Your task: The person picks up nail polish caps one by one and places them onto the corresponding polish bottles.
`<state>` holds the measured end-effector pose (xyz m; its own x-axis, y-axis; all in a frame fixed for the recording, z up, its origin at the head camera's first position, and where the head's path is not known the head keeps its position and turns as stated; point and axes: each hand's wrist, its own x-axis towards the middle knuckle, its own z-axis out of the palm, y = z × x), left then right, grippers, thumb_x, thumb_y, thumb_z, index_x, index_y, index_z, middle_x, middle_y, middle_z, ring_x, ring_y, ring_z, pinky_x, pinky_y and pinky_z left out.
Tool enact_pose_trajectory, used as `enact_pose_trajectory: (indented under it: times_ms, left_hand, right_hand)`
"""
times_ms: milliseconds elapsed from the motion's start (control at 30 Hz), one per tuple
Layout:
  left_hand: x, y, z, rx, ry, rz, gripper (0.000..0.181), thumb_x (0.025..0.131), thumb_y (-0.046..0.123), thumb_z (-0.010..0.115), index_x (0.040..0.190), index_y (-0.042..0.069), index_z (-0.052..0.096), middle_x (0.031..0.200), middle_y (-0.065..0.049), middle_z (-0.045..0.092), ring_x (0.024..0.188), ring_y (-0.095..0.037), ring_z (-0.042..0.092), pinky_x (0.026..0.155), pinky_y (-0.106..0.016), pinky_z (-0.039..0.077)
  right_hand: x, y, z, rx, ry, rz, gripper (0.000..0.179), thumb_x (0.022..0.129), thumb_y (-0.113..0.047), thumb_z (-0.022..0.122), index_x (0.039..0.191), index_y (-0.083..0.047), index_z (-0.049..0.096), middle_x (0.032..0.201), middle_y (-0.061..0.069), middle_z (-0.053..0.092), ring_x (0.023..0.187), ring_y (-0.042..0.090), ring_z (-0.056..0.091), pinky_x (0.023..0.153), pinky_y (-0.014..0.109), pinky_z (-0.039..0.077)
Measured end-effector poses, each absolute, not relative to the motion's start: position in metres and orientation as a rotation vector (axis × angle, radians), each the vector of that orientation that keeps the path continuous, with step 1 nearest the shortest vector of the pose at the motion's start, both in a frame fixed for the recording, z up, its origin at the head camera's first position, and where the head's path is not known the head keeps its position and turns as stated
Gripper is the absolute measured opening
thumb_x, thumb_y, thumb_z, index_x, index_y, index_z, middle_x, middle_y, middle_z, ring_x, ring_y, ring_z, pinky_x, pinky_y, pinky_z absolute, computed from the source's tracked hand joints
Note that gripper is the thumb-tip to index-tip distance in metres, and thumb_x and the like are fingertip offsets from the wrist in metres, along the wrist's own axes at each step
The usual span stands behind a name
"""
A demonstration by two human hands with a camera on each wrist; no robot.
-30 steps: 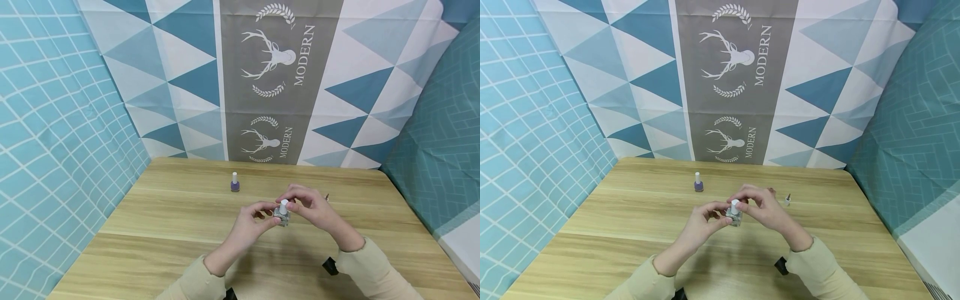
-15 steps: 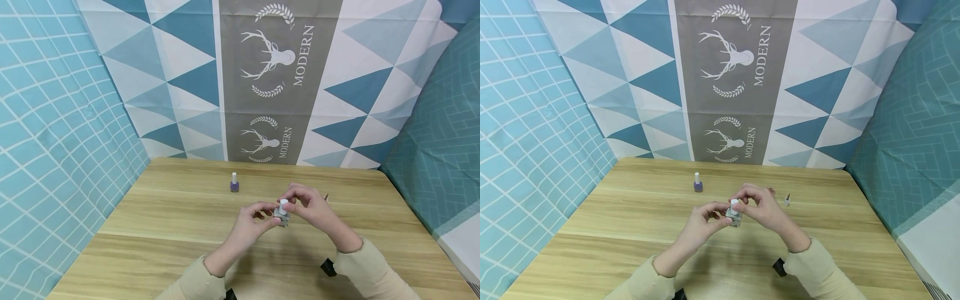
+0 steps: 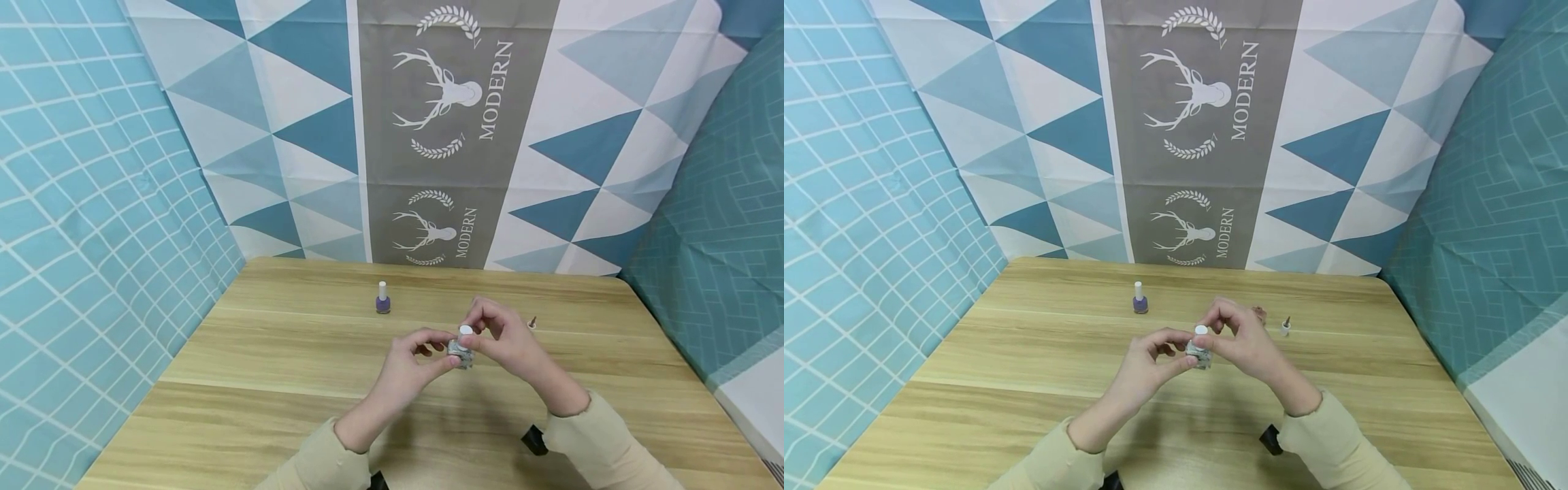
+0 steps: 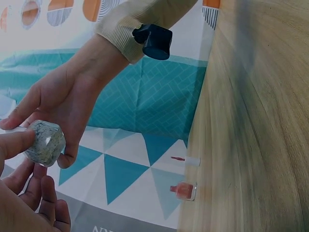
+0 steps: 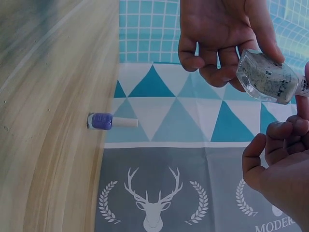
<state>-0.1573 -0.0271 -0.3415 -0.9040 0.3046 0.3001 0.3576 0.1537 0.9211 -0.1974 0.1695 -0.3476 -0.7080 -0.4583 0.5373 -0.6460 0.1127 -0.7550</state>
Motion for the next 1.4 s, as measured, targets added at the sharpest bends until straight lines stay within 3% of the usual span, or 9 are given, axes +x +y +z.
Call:
enact_pose_trajectory:
  times_ms: [100,200,333,400,633,800,1067,1400]
  left_hand:
    - [-0.164,-0.026,-0.353,-0.675,-2.349,-1.889,0.025,0.078,0.006,0.075,0.102,0.005,0.070,0.097,-0.006,0.070,0.094,-0.032,0.059,0.083,-0.043,0.046]
    - [-0.170,-0.025,-0.365,-0.672,-2.349,-1.863,0.025,0.078,0.010,0.076,0.102,0.010,0.071,0.096,-0.001,0.070,0.093,-0.028,0.059,0.082,-0.040,0.046]
    - [-0.175,-0.025,-0.374,-0.686,-2.345,-1.843,0.026,0.078,0.017,0.077,0.103,0.015,0.071,0.095,0.004,0.070,0.091,-0.021,0.060,0.082,-0.035,0.046]
    - [-0.176,-0.026,-0.374,-0.695,-2.338,-1.848,0.026,0.078,0.020,0.077,0.103,0.016,0.071,0.096,0.005,0.070,0.091,-0.019,0.060,0.082,-0.035,0.046]
    - [-0.171,-0.026,-0.368,-0.692,-2.345,-1.873,0.027,0.079,0.013,0.075,0.106,0.013,0.071,0.101,0.002,0.070,0.091,-0.022,0.060,0.083,-0.038,0.046]
    - [-0.159,-0.028,-0.345,-0.693,-2.360,-1.893,0.027,0.080,0.004,0.073,0.106,0.003,0.069,0.100,-0.008,0.070,0.092,-0.030,0.059,0.083,-0.042,0.046]
    - [-0.155,-0.027,-0.337,-0.683,-2.366,-1.885,0.025,0.079,0.004,0.073,0.103,0.001,0.070,0.099,-0.010,0.070,0.093,-0.033,0.059,0.084,-0.043,0.046]
    - [-0.172,-0.024,-0.368,-0.668,-2.316,-1.857,0.026,0.077,0.015,0.078,0.101,0.014,0.071,0.097,0.003,0.071,0.093,-0.026,0.060,0.082,-0.037,0.045]
  right_hand:
    - [-0.196,0.169,-0.347,1.085,-2.242,1.632,0.017,0.082,0.003,0.068,0.086,-0.010,0.057,0.077,0.000,0.048,0.073,0.013,0.045,0.066,0.028,0.042]
    - [-0.195,0.171,-0.347,1.095,-2.283,1.588,0.015,0.085,-0.001,0.065,0.099,-0.005,0.062,0.081,-0.001,0.050,0.076,0.012,0.045,0.067,0.028,0.042]
    - [-0.195,0.175,-0.346,1.222,-2.276,1.520,0.026,0.093,-0.006,0.056,0.119,-0.005,0.061,0.089,0.000,0.053,0.078,0.012,0.045,0.064,0.029,0.041]
    - [-0.195,0.176,-0.346,1.295,-2.249,1.505,0.027,0.095,-0.006,0.051,0.121,-0.006,0.061,0.092,0.000,0.054,0.079,0.012,0.046,0.063,0.029,0.041]
    - [-0.195,0.177,-0.343,1.386,-2.213,1.542,0.026,0.094,0.001,0.049,0.114,-0.008,0.064,0.095,0.002,0.056,0.083,0.014,0.051,0.066,0.029,0.046]
    - [-0.195,0.177,-0.344,1.328,-2.220,1.574,0.021,0.093,0.000,0.053,0.108,-0.008,0.065,0.093,0.002,0.058,0.082,0.014,0.052,0.065,0.028,0.047]
    - [-0.193,0.174,-0.344,1.217,-2.223,1.553,0.018,0.090,0.000,0.059,0.102,-0.010,0.067,0.091,0.003,0.061,0.080,0.013,0.053,0.069,0.028,0.044]
    - [-0.193,0.173,-0.344,1.092,-2.272,1.619,0.015,0.086,-0.001,0.065,0.092,-0.014,0.065,0.082,0.000,0.054,0.075,0.014,0.045,0.069,0.029,0.041]
